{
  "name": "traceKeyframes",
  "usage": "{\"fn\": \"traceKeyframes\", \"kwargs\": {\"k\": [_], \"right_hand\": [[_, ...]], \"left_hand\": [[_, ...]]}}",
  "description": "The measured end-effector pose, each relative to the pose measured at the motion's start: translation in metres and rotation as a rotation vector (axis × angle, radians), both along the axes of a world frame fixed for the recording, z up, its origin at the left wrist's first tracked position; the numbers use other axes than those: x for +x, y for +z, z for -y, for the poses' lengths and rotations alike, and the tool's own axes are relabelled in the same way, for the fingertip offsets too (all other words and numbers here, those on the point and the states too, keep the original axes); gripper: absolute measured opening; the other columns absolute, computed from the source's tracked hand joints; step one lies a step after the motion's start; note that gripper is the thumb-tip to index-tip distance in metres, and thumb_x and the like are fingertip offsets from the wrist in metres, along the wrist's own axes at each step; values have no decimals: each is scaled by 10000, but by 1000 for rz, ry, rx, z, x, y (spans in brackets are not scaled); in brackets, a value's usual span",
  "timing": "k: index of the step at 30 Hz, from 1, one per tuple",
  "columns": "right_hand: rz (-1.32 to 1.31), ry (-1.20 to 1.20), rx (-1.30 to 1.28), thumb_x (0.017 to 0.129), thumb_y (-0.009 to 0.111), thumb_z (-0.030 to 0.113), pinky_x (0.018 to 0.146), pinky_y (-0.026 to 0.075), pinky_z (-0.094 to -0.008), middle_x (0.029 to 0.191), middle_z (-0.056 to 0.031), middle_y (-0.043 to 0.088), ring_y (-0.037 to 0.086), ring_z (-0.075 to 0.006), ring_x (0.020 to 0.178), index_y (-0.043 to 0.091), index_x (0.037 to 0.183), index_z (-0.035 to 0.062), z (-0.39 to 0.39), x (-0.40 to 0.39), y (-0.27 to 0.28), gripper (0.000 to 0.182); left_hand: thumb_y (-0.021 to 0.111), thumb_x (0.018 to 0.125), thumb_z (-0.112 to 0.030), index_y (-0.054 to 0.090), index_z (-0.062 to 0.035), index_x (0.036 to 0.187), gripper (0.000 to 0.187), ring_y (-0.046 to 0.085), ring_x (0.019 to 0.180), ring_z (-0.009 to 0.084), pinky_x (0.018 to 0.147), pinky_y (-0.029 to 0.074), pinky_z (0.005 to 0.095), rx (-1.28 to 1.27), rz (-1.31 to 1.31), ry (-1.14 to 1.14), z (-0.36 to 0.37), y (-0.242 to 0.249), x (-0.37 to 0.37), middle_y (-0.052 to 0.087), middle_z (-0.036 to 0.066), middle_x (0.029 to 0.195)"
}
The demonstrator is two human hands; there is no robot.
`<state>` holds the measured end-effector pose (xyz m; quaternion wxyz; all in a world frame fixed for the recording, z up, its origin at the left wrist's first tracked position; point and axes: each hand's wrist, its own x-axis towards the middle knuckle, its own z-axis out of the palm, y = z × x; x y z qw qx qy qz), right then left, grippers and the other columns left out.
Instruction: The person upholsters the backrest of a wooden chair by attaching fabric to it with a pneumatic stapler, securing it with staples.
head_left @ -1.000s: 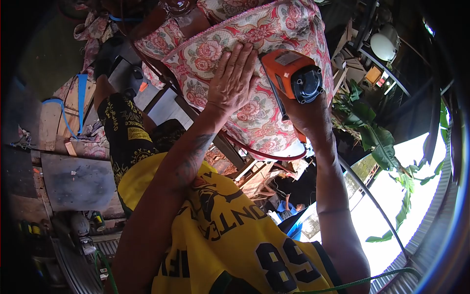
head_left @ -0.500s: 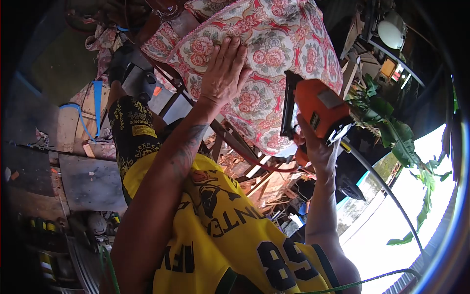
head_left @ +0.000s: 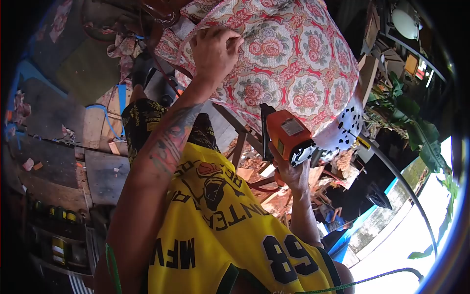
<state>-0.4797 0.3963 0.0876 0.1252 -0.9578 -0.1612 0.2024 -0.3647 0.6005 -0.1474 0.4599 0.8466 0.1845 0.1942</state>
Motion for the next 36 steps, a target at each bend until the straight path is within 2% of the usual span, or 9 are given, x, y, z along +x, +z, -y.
{"fn": "traceKeyframes", "kwargs": {"k": [5, 9, 11, 13, 18, 21, 24, 31, 36], "right_hand": [[82, 83, 21, 747, 777, 21, 699, 546, -414, 995, -81, 693, 697, -275, 822, 774, 1159, 171, 5, -8, -15, 438], [92, -83, -15, 865, 771, 176, 734, 560, -407, 961, -125, 763, 730, -301, 805, 726, 1108, 62, 12, -18, -29, 272], [150, 164, -73, 843, 788, 188, 714, 568, -390, 915, -137, 761, 735, -289, 771, 726, 1092, 53, 9, -12, -20, 291], [-83, -310, 144, 835, 775, 170, 687, 569, -383, 878, -113, 762, 731, -291, 740, 732, 1065, 53, 8, -19, -17, 262], [7, -100, 26, 842, 719, 112, 684, 570, -401, 907, -89, 762, 723, -293, 746, 757, 1055, 128, 23, -30, -9, 217], [7, -300, 159, 838, 721, 111, 685, 569, -399, 922, -87, 763, 725, -292, 757, 758, 1065, 128, 21, -36, -5, 231], [-23, -350, 190, 836, 724, 109, 674, 572, -401, 889, -100, 762, 724, -308, 738, 748, 1055, 103, 30, -53, -6, 220], [-87, -670, 342, 784, 760, 75, 630, 568, -376, 771, -144, 735, 730, -277, 666, 702, 938, -4, 30, -86, 0, 183], [-176, -763, 326, 791, 764, 88, 619, 562, -377, 746, -142, 726, 730, -265, 658, 692, 927, -12, 26, -99, -4, 184]], "left_hand": [[784, 874, -284, 739, -170, 887, 123, 631, 967, 295, 868, 474, 479, -79, -135, -152, -9, 8, 5, 705, 0, 950], [722, 920, -192, 692, -133, 934, 68, 613, 972, 350, 874, 478, 485, 162, -129, -58, 14, 18, 4, 682, 68, 973], [690, 927, -126, 660, -102, 975, 62, 591, 974, 367, 885, 459, 488, 199, -116, -39, 25, 18, 2, 654, 118, 985], [682, 926, -97, 641, -79, 977, 68, 575, 981, 350, 895, 435, 485, 152, -52, 43, 33, 12, 3, 641, 128, 1009], [668, 938, -98, 633, -59, 1004, 85, 543, 1043, 354, 918, 409, 497, 88, -125, 23, 35, 21, 3, 630, 151, 1048], [673, 947, -128, 648, -73, 1034, 106, 533, 1086, 360, 945, 402, 495, 22, -136, 74, 34, 17, 4, 622, 152, 1058], [683, 951, -214, 664, -198, 1036, 88, 556, 1111, 370, 966, 400, 491, -131, -273, 79, 27, 16, 2, 583, 146, 1180], [744, 864, -156, 669, -92, 966, 142, 628, 935, 294, 939, 433, 458, 443, -42, -55, 28, 30, 1, 678, 123, 916], [648, 902, -122, 675, -35, 1010, 141, 570, 1092, 362, 990, 410, 483, 373, -177, -166, 36, 43, -6, 608, 179, 1123]]}}
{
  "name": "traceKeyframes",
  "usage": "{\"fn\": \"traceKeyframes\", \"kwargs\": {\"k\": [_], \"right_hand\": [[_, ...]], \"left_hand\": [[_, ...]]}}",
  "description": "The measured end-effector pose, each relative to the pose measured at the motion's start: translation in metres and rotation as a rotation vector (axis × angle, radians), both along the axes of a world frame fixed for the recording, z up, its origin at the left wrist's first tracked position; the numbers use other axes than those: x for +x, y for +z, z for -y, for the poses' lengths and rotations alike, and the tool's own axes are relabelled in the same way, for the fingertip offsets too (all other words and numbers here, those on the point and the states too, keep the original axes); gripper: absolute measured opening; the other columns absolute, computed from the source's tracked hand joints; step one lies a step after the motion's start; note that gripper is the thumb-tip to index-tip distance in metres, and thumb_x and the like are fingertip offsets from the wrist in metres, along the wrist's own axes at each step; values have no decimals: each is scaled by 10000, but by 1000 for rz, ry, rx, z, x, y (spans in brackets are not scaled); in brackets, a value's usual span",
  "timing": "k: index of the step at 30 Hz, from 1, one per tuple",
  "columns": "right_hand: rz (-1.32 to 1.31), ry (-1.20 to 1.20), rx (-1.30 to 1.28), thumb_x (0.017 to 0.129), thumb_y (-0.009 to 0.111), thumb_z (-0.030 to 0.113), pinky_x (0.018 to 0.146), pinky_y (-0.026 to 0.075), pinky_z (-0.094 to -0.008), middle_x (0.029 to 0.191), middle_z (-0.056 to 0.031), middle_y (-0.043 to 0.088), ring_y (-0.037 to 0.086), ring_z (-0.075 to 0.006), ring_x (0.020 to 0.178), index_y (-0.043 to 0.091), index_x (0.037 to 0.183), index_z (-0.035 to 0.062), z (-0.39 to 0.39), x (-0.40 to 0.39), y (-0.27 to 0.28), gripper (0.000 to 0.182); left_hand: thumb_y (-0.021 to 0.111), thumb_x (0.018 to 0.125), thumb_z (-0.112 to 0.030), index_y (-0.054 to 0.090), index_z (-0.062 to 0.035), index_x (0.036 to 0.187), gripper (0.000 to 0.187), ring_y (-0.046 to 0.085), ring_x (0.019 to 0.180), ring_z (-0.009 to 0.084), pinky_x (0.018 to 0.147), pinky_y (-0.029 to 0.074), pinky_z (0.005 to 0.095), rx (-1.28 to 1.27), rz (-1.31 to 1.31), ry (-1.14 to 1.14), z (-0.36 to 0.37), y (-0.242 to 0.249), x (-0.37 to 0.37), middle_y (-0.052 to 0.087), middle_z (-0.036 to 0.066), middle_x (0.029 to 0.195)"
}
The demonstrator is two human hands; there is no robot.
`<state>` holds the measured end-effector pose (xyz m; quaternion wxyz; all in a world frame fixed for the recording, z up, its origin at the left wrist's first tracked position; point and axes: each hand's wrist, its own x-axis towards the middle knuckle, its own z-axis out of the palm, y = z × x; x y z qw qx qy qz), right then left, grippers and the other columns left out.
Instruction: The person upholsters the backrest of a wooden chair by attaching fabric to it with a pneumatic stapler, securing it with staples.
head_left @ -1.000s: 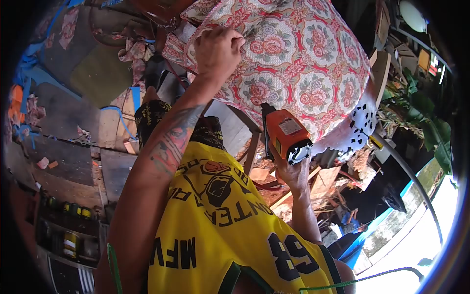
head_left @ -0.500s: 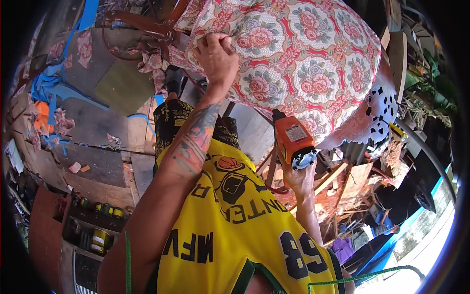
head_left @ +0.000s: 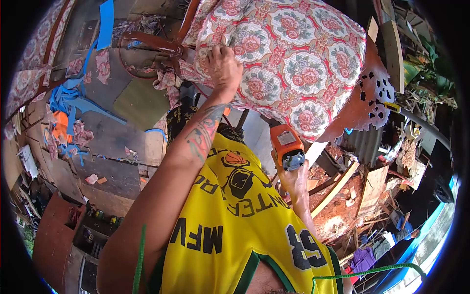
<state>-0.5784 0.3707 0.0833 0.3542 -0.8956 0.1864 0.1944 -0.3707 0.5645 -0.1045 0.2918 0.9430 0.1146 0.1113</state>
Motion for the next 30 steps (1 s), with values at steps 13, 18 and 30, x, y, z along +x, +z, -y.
{"fn": "traceKeyframes", "kwargs": {"k": [13, 18, 30], "right_hand": [[105, 9, -47, 791, 748, 103, 633, 562, -411, 749, -155, 724, 721, -343, 666, 716, 965, 25, -7, -23, 9, 194], [104, 97, -146, 877, 749, 179, 656, 561, -411, 825, -140, 748, 735, -334, 714, 728, 998, 41, -16, -18, 19, 185], [156, 124, -153, 872, 763, 233, 722, 552, -430, 864, -144, 755, 716, -346, 733, 729, 1048, 50, -22, -10, 25, 257]], "left_hand": [[553, 1000, -404, 639, -22, 1072, 398, 679, 1024, 376, 937, 474, 532, -328, -283, 39, -94, -36, 16, 685, 240, 967], [543, 984, -185, 553, 30, 1156, 276, 660, 936, 346, 868, 514, 501, -744, -193, -114, 29, 40, 12, 623, 235, 940], [685, 874, -133, 602, 23, 1119, 302, 697, 931, 312, 823, 591, 432, -560, -427, 146, -13, 17, 0, 672, 208, 1046]]}}
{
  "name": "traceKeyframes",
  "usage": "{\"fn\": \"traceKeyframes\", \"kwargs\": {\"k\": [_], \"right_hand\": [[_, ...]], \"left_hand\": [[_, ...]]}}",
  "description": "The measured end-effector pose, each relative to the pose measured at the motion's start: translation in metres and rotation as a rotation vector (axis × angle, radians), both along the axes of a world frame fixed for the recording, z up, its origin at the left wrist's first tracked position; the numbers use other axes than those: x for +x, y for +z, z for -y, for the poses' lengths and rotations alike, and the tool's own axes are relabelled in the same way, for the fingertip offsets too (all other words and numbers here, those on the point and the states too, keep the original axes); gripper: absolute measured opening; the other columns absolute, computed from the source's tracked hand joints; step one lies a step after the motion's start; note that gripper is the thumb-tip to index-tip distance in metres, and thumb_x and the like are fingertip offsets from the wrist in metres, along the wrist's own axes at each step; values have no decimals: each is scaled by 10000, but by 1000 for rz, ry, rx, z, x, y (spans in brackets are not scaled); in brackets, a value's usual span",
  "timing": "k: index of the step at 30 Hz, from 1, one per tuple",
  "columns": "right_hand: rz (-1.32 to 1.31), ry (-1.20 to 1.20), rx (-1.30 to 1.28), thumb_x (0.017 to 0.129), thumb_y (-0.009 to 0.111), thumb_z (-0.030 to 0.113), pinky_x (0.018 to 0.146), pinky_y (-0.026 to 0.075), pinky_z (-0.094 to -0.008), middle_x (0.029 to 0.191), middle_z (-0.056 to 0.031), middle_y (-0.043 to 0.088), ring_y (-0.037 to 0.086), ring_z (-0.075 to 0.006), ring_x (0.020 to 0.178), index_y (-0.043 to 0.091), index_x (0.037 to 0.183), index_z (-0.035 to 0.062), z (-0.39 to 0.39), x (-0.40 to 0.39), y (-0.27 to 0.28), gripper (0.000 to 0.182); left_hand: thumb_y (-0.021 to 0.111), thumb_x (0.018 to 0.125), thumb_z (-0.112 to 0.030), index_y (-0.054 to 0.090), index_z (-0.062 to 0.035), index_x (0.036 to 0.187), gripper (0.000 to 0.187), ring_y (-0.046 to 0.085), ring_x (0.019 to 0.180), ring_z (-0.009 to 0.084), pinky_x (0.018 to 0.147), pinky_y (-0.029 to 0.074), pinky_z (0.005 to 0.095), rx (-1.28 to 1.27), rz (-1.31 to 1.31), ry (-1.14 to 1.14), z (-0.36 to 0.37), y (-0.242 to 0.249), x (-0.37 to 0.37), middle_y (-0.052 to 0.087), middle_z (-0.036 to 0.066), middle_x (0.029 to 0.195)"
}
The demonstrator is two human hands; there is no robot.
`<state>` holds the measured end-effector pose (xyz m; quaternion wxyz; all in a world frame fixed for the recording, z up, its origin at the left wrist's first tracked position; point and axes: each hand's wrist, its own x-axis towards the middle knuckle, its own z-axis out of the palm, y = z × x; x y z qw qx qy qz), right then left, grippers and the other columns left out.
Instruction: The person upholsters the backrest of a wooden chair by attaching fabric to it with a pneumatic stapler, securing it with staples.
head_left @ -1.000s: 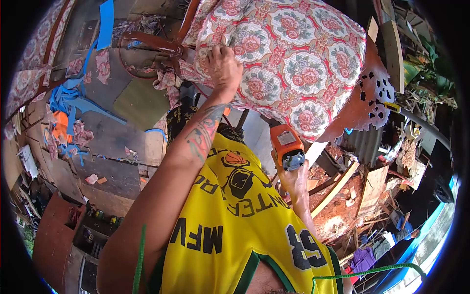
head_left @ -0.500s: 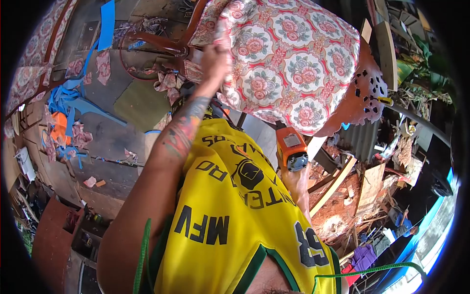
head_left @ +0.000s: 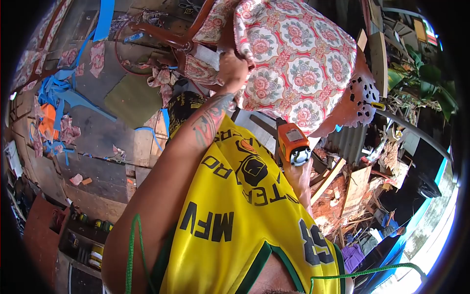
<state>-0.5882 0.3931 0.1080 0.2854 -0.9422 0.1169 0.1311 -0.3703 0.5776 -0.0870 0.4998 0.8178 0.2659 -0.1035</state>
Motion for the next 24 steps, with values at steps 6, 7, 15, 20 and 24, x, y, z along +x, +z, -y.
{"fn": "traceKeyframes", "kwargs": {"k": [6, 7, 15, 20, 24], "right_hand": [[10, -67, 16, 846, 732, 163, 679, 569, -411, 783, -163, 745, 747, -324, 716, 725, 1001, 14, 4, -10, 2, 215], [-43, -66, 19, 818, 742, 160, 696, 570, -416, 792, -181, 744, 757, -317, 743, 721, 980, -7, 19, -19, -12, 234], [-65, -303, 85, 808, 739, 174, 727, 566, -453, 835, -265, 721, 729, -430, 868, 706, 1052, 12, 19, -32, 4, 294], [-26, -262, 47, 804, 717, 165, 703, 560, -477, 804, -284, 688, 694, -457, 846, 693, 988, 10, 20, -42, 8, 242], [11, -273, 59, 806, 720, 168, 702, 563, -482, 801, -279, 691, 698, -455, 842, 695, 989, 10, 28, -52, -12, 243]], "left_hand": [[787, 794, -242, 660, -56, 1038, 332, 706, 1005, 390, 863, 554, 489, 223, 139, -44, -4, 0, -7, 722, 217, 1030], [791, 794, -245, 664, -23, 1019, 341, 708, 996, 398, 872, 553, 482, 232, 168, -55, -4, -14, -6, 725, 228, 1029], [707, 864, -255, 720, 37, 1013, 328, 703, 1033, 434, 915, 559, 482, 414, 85, -298, -21, 4, 17, 716, 294, 1072], [649, 906, -230, 724, 30, 1029, 297, 686, 1054, 457, 936, 548, 501, 420, 80, -472, -28, -5, 29, 701, 306, 1112], [620, 931, -218, 724, 21, 1054, 289, 686, 1051, 457, 924, 550, 510, 455, 94, -567, -31, -22, 29, 699, 310, 1107]]}}
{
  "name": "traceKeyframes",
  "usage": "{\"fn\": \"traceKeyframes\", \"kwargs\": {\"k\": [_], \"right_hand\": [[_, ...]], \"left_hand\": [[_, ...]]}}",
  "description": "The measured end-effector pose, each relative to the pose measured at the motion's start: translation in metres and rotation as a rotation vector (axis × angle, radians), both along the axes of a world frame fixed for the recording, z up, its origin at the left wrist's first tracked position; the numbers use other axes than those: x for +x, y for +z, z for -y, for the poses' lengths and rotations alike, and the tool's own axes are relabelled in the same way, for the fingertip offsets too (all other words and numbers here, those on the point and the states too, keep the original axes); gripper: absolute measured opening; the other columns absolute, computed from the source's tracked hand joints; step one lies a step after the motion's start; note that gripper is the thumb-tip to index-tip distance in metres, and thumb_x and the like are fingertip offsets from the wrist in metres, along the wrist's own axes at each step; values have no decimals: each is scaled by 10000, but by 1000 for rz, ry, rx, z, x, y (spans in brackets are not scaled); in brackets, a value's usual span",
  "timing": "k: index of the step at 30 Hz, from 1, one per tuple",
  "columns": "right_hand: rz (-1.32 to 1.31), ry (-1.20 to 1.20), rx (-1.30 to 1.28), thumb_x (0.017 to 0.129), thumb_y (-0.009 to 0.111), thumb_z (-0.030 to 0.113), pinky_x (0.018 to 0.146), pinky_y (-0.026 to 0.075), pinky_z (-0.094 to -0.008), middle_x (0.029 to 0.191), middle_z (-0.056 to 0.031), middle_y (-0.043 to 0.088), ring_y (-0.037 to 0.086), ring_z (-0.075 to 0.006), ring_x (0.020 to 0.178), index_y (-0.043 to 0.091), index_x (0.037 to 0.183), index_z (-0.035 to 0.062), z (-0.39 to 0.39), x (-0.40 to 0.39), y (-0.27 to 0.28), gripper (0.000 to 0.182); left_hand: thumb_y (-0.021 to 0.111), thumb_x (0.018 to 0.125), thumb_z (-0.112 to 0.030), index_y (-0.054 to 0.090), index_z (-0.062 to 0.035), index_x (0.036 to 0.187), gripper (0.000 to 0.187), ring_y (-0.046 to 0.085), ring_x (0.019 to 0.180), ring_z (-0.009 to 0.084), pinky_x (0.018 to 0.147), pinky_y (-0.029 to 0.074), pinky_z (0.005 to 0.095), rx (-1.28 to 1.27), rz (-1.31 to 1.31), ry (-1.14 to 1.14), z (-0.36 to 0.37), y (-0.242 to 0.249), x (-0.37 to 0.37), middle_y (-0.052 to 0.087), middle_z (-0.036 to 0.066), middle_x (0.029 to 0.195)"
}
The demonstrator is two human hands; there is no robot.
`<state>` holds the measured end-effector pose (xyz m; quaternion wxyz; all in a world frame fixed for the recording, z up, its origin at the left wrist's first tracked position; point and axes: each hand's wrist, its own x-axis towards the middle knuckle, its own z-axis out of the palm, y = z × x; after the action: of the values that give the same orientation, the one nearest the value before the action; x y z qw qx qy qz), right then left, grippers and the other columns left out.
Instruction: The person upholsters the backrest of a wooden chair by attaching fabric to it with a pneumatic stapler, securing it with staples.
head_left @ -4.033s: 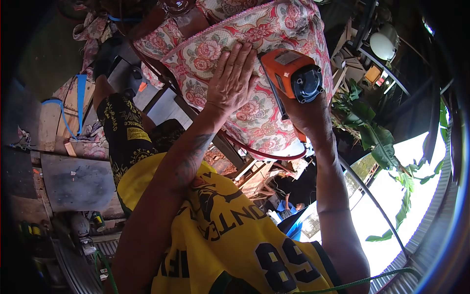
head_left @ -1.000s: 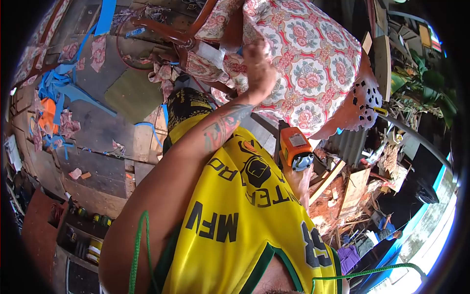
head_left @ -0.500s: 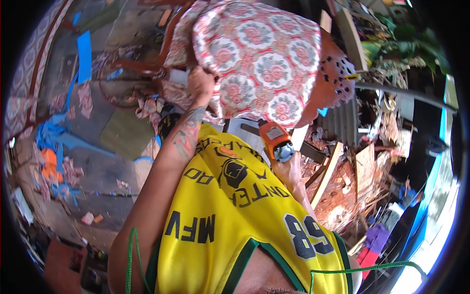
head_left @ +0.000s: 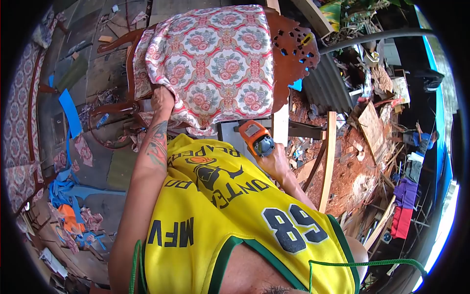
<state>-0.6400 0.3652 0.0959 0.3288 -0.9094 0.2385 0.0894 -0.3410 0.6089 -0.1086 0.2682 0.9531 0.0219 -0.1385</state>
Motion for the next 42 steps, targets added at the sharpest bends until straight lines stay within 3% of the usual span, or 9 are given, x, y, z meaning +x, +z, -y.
{"fn": "traceKeyframes", "kwargs": {"k": [17, 22, 25, 30, 33, 35, 37, 38, 42], "right_hand": [[19, 3, 52, 847, 766, 166, 753, 562, -431, 914, -184, 744, 735, -342, 822, 682, 1112, -7, 5, -7, 5, 327], [14, 167, -46, 878, 750, 201, 723, 576, -433, 876, -161, 754, 742, -363, 807, 725, 1111, 67, 4, 13, 12, 270], [-3, 261, -100, 875, 757, 200, 712, 574, -396, 923, -160, 756, 748, -333, 823, 722, 1120, 50, 0, 31, 16, 290], [-33, 425, -181, 845, 793, 156, 736, 574, -407, 977, -166, 754, 742, -316, 828, 717, 1123, 21, -3, 58, 21, 318], [-84, 413, -171, 929, 712, 292, 825, 529, -431, 949, -122, 766, 725, -327, 860, 732, 1117, 100, -3, 68, 24, 269], [-9, 739, -400, 897, 733, 189, 755, 566, -410, 948, -118, 765, 729, -316, 859, 732, 1092, 69, 14, 67, 20, 229], [36, 787, -386, 879, 734, 148, 776, 558, -427, 960, -112, 765, 725, -328, 851, 737, 1104, 77, 10, 82, 30, 236], [-69, 953, -528, 594, 764, 85, 883, 484, -592, 1229, -124, 650, 581, -404, 1154, 762, 1201, 197, 38, 72, 23, 618], [-85, 1010, -507, 573, 734, -40, 864, 513, -500, 1225, -119, 661, 633, -352, 1088, 780, 1175, 191, 24, 115, 50, 646]], "left_hand": [[472, 991, -443, 633, 131, 1170, 622, 622, 1196, 455, 1021, 496, 489, -8, -46, 438, -85, -65, -16, 631, 344, 1258], [396, 990, -742, 631, 29, 1304, 865, 633, 1204, 301, 1024, 465, 387, -1287, -319, 784, -67, -6, -38, 692, 175, 1267], [690, 955, -458, 696, 9, 1206, 530, 705, 929, 180, 876, 522, 319, -964, -18, 305, -55, 5, -47, 755, 99, 1091], [756, 904, -297, 699, 28, 1043, 358, 713, 817, 219, 766, 558, 387, -991, 54, 485, -76, -66, -48, 747, 86, 837], [712, 928, -277, 659, 22, 1147, 374, 697, 1000, 269, 905, 530, 456, -439, -118, 437, -59, -57, -43, 735, 145, 1072], [661, 960, -235, 592, 2, 1313, 431, 580, 1218, 361, 1026, 441, 486, 115, 442, 624, -25, -19, -55, 576, 215, 1396], [637, 962, -253, 468, -16, 1440, 560, 407, 1411, 372, 1157, 311, 530, -321, 583, 355, 15, -10, -43, 401, 202, 1564], [628, 965, -297, 444, -12, 1469, 607, 382, 1440, 375, 1188, 280, 521, -185, 616, 221, 42, -7, -34, 390, 200, 1576], [544, 1003, -405, 370, 1, 1548, 701, 286, 1517, 381, 1248, 208, 503, -147, 562, 141, 73, -19, -36, 346, 191, 1616]]}}
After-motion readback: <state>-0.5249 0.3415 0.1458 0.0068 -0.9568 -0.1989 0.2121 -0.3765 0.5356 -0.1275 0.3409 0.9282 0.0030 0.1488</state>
